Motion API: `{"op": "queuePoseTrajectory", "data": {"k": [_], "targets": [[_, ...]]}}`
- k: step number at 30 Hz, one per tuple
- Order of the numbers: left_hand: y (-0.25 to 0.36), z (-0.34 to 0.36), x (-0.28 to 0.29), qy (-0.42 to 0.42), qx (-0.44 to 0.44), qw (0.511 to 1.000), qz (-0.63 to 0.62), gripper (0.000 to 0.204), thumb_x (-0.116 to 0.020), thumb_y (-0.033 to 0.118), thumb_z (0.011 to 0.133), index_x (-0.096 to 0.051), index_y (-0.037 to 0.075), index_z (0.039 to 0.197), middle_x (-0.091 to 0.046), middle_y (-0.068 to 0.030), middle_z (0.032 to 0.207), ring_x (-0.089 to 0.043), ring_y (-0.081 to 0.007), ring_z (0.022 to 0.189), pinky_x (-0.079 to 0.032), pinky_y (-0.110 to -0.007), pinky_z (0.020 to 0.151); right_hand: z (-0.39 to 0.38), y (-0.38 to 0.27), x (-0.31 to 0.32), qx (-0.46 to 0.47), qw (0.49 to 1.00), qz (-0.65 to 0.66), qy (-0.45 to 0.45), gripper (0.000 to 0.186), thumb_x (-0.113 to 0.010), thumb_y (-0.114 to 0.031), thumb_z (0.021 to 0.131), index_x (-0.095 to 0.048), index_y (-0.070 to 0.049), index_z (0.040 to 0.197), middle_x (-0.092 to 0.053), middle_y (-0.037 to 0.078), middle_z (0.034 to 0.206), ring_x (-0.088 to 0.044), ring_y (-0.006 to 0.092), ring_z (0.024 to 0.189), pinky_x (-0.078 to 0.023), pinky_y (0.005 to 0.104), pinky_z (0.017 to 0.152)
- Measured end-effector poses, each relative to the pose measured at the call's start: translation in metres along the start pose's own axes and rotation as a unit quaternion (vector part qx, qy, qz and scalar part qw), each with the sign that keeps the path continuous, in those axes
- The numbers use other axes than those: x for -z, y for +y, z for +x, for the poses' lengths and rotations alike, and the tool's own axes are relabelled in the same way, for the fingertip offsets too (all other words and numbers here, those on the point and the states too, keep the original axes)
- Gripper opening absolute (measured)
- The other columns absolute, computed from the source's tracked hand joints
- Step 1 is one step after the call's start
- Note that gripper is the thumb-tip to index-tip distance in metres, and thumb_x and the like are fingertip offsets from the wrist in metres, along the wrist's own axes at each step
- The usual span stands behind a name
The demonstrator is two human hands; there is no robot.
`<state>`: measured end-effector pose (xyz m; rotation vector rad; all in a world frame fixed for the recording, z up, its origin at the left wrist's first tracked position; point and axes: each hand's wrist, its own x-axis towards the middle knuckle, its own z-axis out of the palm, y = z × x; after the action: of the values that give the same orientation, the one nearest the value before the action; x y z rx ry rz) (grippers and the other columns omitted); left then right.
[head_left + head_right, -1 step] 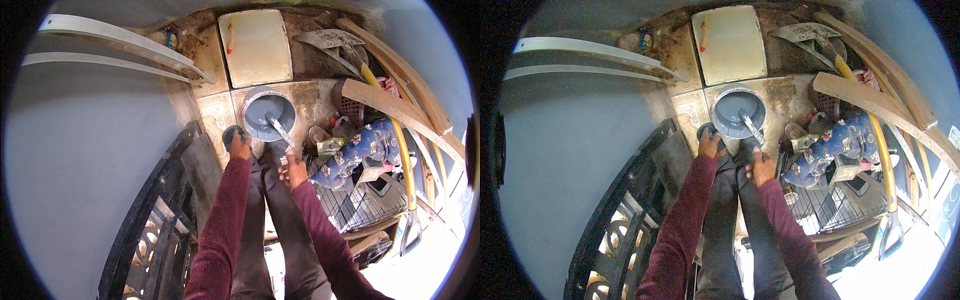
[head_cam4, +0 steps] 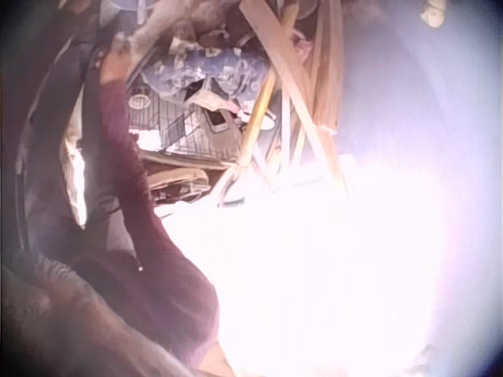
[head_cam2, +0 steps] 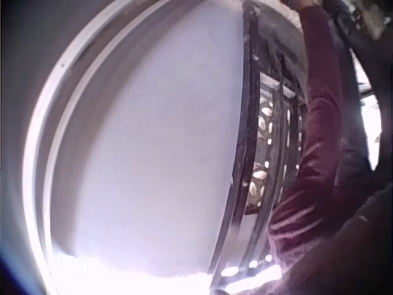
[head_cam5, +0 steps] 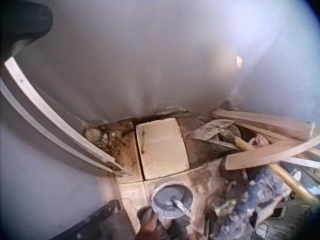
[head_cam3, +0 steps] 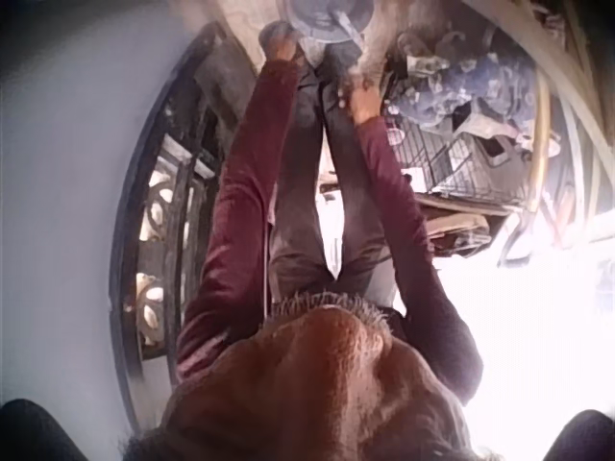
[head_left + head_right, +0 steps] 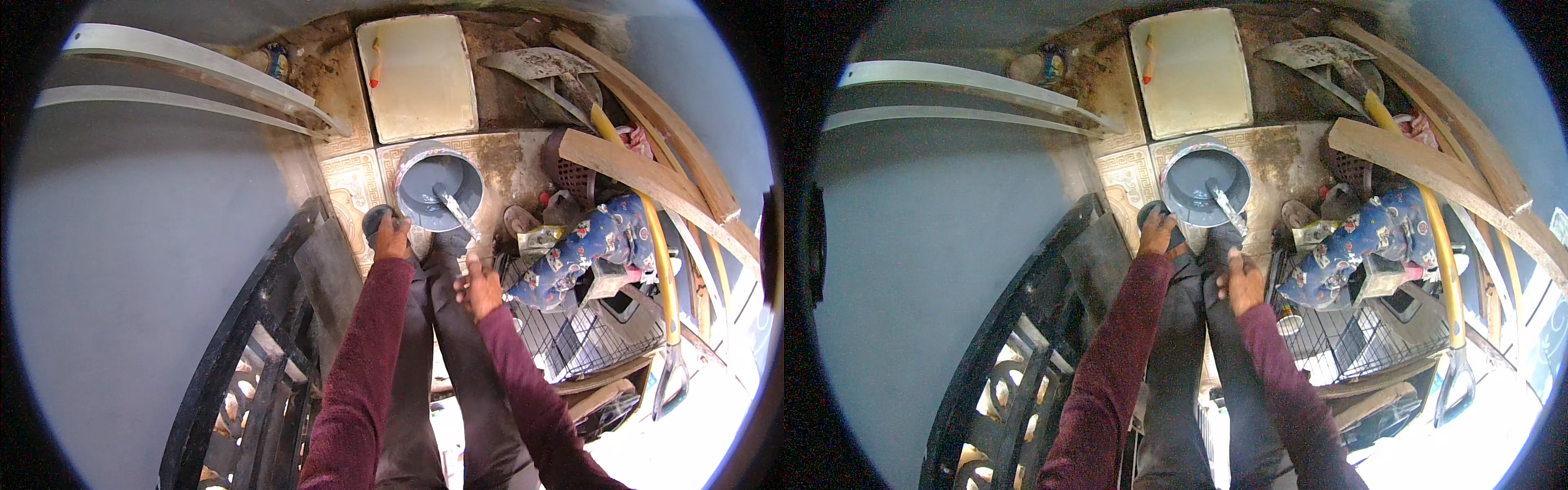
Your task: The person adds water from a tap into a bucket containing grey paint and stirs the mixture with a brush.
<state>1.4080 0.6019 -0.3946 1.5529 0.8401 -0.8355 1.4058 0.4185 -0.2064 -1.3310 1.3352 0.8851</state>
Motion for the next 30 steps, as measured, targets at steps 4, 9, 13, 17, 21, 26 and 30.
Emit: {"op": "queuePoseTrajectory", "data": {"k": [4, 9, 13, 17, 21, 26, 30], "targets": [[0.03, -0.001, -0.013, -0.068, 0.005, 0.991, -0.111, 0.044, -0.061, 0.018, 0.083, -0.048, -0.002, 0.12, -0.058, -0.0136, 0.107, -0.057, -0.0214, 0.093, -0.048, -0.033, 0.082, -0.043, 0.015, 0.008, 0.053, 0.997, 0.031, -0.04, 0.052, -0.046, -0.045, 0.097, -0.056, 0.003, 0.115, -0.059, 0.006, 0.069, -0.051, 0.0115, 0.053, -0.042, 0.0254, 0.05], [0.033, -0.016, -0.026, -0.006, -0.013, 0.993, -0.118, 0.037, -0.069, 0.017, 0.082, -0.048, 0.0, 0.107, -0.057, -0.0079, 0.094, -0.056, -0.0153, 0.076, -0.05, -0.029, 0.065, -0.056, 0.044, 0.006, 0.061, 0.993, 0.046, -0.087, 0.045, -0.046, -0.036, 0.099, -0.054, 0.002, 0.121, -0.058, 0.003, 0.071, -0.051, 0.009, 0.057, -0.041, 0.0224, 0.052], [0.032, -0.004, -0.014, -0.014, -0.009, 1.0, -0.025, 0.039, -0.069, 0.02, 0.085, -0.046, -0.001, 0.108, -0.057, -0.0104, 0.095, -0.059, -0.0186, 0.083, -0.054, -0.03, 0.07, -0.053, 0.05, 0.007, 0.059, 0.993, 0.017, -0.102, 0.046, -0.046, -0.035, 0.099, -0.05, 0.0, 0.127, -0.058, 0.001, 0.074, -0.051, 0.0069, 0.059, -0.037, 0.0202, 0.047], [0.037, -0.006, -0.014, -0.069, -0.044, 0.988, -0.13, 0.033, -0.06, 0.011, 0.085, -0.045, -0.002, 0.112, -0.058, -0.0115, 0.099, -0.06, -0.0199, 0.085, -0.055, -0.031, 0.071, -0.057, 0.048, 0.007, 0.057, 0.992, 0.026, -0.107, 0.04, -0.046, -0.027, 0.098, -0.05, 0.001, 0.127, -0.058, 0.002, 0.075, -0.052, 0.008, 0.06, -0.04, 0.0213, 0.052], [0.054, -0.019, -0.012, -0.079, -0.035, 0.985, -0.151, 0.035, -0.055, 0.008, 0.084, -0.044, -0.002, 0.116, -0.056, -0.012, 0.106, -0.061, -0.0212, 0.089, -0.056, -0.034, 0.075, -0.062, 0.051, 0.009, 0.084, 0.99, 0.024, -0.112, 0.041, -0.046, -0.026, 0.098, -0.049, 0.001, 0.128, -0.058, 0.002, 0.075, -0.052, 0.0076, 0.061, -0.04, 0.0213, 0.053], [0.084, -0.056, -0.004, -0.066, -0.046, 0.987, -0.142, 0.031, -0.054, 0.008, 0.083, -0.046, -0.002, 0.111, -0.055, -0.0124, 0.103, -0.06, -0.0187, 0.083, -0.057, -0.032, 0.069, -0.101, 0.032, 0.024, 0.155, 0.981, 0.019, -0.112, 0.041, -0.047, -0.028, 0.099, -0.05, 0.0, 0.128, -0.058, 0.0, 0.077, -0.052, 0.006, 0.063, -0.039, 0.0201, 0.052], [0.148, -0.085, -0.008, -0.073, -0.069, 0.991, -0.094, 0.028, -0.053, 0.007, 0.084, -0.044, -0.003, 0.108, -0.054, -0.0129, 0.099, -0.062, -0.0214, 0.082, -0.06, -0.032, 0.069, -0.132, -0.053, 0.068, 0.267, 0.964, 0.002, -0.009, 0.028, -0.047, -0.02, 0.098, -0.062, 0.002, 0.109, -0.06, 0.003, 0.077, -0.052, 0.0089, 0.062, -0.045, 0.0243, 0.059]]}}
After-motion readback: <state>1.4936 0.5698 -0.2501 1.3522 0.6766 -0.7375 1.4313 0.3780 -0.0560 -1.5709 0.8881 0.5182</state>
